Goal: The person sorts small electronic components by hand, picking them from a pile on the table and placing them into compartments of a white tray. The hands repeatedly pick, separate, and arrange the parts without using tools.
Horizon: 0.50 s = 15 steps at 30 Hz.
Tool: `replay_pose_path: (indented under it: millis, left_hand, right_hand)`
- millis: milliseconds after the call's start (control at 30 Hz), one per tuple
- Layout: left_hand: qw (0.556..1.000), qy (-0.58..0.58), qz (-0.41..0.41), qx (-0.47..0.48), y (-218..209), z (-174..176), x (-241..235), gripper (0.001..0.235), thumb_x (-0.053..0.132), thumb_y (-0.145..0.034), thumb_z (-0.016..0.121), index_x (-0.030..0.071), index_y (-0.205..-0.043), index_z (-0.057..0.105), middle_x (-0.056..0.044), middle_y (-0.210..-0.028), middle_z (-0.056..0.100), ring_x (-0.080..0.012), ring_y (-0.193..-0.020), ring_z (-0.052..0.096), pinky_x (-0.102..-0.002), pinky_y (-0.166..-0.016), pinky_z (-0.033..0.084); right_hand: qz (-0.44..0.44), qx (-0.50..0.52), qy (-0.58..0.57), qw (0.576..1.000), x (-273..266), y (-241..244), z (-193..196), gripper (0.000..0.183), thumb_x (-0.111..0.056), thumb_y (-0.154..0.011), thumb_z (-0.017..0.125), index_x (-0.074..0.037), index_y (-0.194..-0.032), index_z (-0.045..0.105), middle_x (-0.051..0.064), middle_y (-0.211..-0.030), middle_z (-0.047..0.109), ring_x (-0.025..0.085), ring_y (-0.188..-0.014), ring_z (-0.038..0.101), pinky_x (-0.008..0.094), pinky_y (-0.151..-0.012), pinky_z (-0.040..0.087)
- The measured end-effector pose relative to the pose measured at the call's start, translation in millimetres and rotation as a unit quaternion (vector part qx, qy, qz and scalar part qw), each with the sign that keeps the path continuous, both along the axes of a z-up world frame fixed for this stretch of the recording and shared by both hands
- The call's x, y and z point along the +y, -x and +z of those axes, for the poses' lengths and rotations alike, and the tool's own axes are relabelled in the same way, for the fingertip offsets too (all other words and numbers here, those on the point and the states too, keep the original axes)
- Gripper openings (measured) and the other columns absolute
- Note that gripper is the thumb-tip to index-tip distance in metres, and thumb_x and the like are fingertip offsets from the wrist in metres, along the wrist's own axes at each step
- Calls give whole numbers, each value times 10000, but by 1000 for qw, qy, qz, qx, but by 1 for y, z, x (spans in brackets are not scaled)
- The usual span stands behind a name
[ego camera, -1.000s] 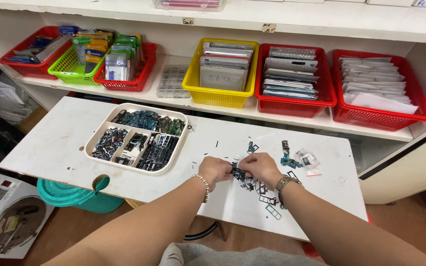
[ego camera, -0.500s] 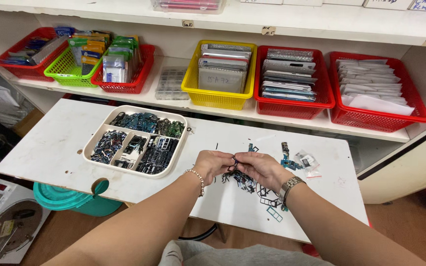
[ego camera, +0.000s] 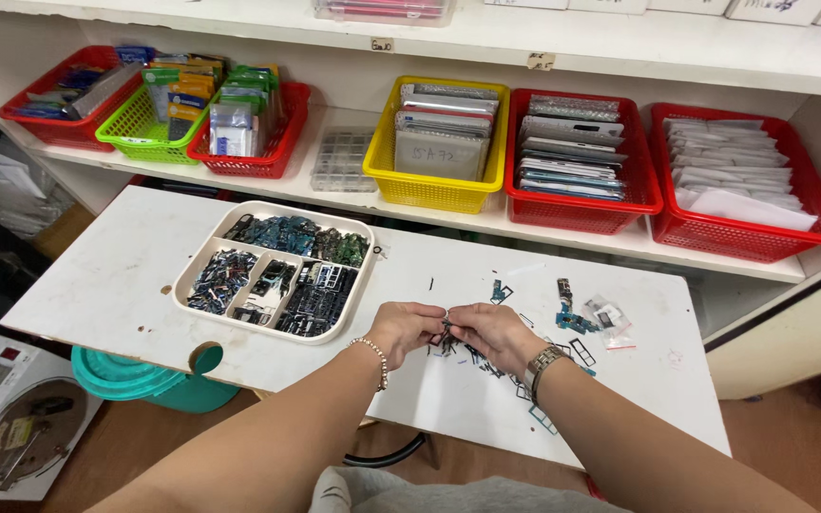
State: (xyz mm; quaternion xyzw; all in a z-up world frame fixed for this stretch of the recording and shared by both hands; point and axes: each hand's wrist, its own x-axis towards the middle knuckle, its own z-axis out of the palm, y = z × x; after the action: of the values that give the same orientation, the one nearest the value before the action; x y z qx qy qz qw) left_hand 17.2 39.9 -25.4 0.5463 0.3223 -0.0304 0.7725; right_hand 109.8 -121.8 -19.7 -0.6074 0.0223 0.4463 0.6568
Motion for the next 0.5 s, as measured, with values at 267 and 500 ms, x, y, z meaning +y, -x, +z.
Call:
replay_pose_path:
  millis: [267, 500]
  left_hand:
    - [993, -47, 96, -38, 20, 19, 79, 274, -138, -766, 738, -99, -1036, 718, -156, -855, 739, -186, -665, 695, -285, -633, 601]
    - [976, -121, 169, -58, 68, 38, 171, 237, -149, -736, 739, -92, -965, 758, -148, -798, 748, -177, -625, 668, -275, -577, 558]
  right_hand:
    - [46, -29, -54, 997, 100, 6, 13, 136, 0, -904, 705, 62, -1016, 661, 105, -955, 715, 112, -792, 684, 201, -789, 606]
    - [123, -39, -73, 989, 217, 29, 21, 142, 10, -882, 723, 28, -1004, 651, 92, -932, 707, 130, -780, 689, 218, -742, 611]
